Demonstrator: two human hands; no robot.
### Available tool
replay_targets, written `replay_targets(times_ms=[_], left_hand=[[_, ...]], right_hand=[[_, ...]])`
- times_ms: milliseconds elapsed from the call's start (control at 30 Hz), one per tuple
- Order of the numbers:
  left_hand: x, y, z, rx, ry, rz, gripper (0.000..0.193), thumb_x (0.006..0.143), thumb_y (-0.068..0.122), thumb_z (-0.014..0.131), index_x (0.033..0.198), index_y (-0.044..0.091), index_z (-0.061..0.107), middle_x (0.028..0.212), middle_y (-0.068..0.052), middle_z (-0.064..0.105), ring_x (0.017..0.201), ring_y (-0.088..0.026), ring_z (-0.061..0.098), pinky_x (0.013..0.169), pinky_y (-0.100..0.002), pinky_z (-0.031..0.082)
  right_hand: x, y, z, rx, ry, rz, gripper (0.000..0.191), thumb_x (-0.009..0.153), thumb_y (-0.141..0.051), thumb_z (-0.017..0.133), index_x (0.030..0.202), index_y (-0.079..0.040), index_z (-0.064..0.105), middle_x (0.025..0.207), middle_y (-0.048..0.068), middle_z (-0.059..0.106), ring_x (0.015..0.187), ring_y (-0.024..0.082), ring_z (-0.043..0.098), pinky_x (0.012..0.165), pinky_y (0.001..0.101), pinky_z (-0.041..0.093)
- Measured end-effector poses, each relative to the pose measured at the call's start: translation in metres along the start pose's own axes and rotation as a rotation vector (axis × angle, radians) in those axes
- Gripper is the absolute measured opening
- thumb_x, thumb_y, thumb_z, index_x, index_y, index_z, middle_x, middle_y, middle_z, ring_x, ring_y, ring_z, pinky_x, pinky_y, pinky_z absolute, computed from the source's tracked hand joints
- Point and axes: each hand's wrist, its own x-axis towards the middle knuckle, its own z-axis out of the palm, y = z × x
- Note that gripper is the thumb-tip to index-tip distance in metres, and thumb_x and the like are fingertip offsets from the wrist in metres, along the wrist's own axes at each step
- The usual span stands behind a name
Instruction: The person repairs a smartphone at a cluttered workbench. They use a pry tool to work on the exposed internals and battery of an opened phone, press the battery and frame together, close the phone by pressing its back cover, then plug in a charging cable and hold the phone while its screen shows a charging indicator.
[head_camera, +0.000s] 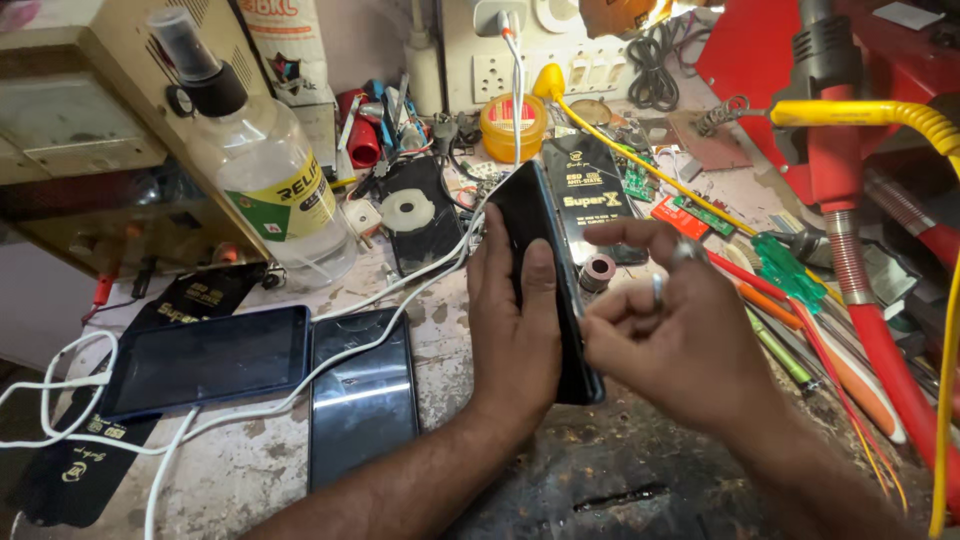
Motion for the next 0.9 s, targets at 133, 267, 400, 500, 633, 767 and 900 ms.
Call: replay_targets(times_ms=[133,267,400,500,633,767,900], left_hand=[[-0.003,0.008,-0.001,-0.614,-0.199,-0.166,0.089,0.099,0.049,0.063,0.165,0.006,0.021,0.141,-0.023,0.054,0.121,-0.028,0.057,0.094,-0.044,0.052],[0.003,0.016,-0.006,-0.664,-0.119,-0.254,0.089,0.093,0.048,0.068,0.160,0.002,0.031,0.137,-0.017,0.058,0.120,-0.022,0.059,0.098,-0.036,0.051],[0.001,0.022,-0.008,-0.700,-0.126,-0.339,0.098,0.085,0.045,0.073,0.161,0.010,0.021,0.134,-0.016,0.058,0.115,-0.024,0.061,0.090,-0.038,0.053],[-0.002,0.025,-0.005,-0.801,-0.185,-0.321,0.108,0.083,0.040,0.081,0.162,0.015,0.011,0.133,-0.019,0.058,0.116,-0.026,0.062,0.090,-0.041,0.056],[-0.004,0.027,-0.004,-0.767,-0.297,-0.263,0.106,0.083,0.029,0.080,0.163,0.011,0.014,0.129,-0.019,0.058,0.117,-0.025,0.061,0.095,-0.039,0.054],[-0.003,0.027,-0.006,-0.836,-0.415,-0.246,0.102,0.085,0.022,0.080,0.163,0.010,0.014,0.123,-0.013,0.056,0.114,-0.023,0.059,0.096,-0.040,0.053],[-0.001,0.026,-0.007,-0.807,-0.457,-0.414,0.104,0.078,0.021,0.078,0.160,0.023,0.014,0.115,-0.008,0.054,0.105,-0.020,0.059,0.087,-0.041,0.055]], right_hand=[[-0.002,-0.018,0.003,0.072,0.026,0.120,0.057,0.084,-0.004,0.072,0.139,-0.004,0.054,0.088,0.012,0.076,0.073,0.012,0.071,0.065,0.0277,0.060],[-0.029,-0.010,0.009,0.096,-0.063,-0.139,0.073,0.084,-0.002,0.074,0.148,-0.004,0.040,0.118,0.017,0.075,0.104,0.018,0.074,0.090,0.0316,0.059],[-0.046,0.010,0.014,0.076,0.060,-0.143,0.076,0.079,0.001,0.075,0.145,-0.005,0.038,0.124,0.020,0.075,0.111,0.022,0.075,0.099,0.0346,0.059],[-0.048,0.016,0.013,0.073,0.129,-0.085,0.077,0.075,0.004,0.075,0.142,-0.005,0.039,0.119,0.019,0.077,0.108,0.021,0.077,0.093,0.0339,0.062],[-0.049,0.014,0.010,-0.113,0.234,-0.255,0.073,0.077,0.004,0.074,0.140,-0.001,0.038,0.124,0.016,0.067,0.116,0.021,0.073,0.097,0.0307,0.061],[-0.052,0.007,0.008,-0.169,0.278,-0.280,0.072,0.076,0.005,0.073,0.138,0.000,0.038,0.131,0.014,0.057,0.115,0.022,0.073,0.091,0.0276,0.062],[-0.055,0.003,0.002,-0.185,0.246,-0.297,0.073,0.078,0.004,0.073,0.141,0.000,0.038,0.130,0.014,0.056,0.117,0.021,0.074,0.091,0.0265,0.062]])
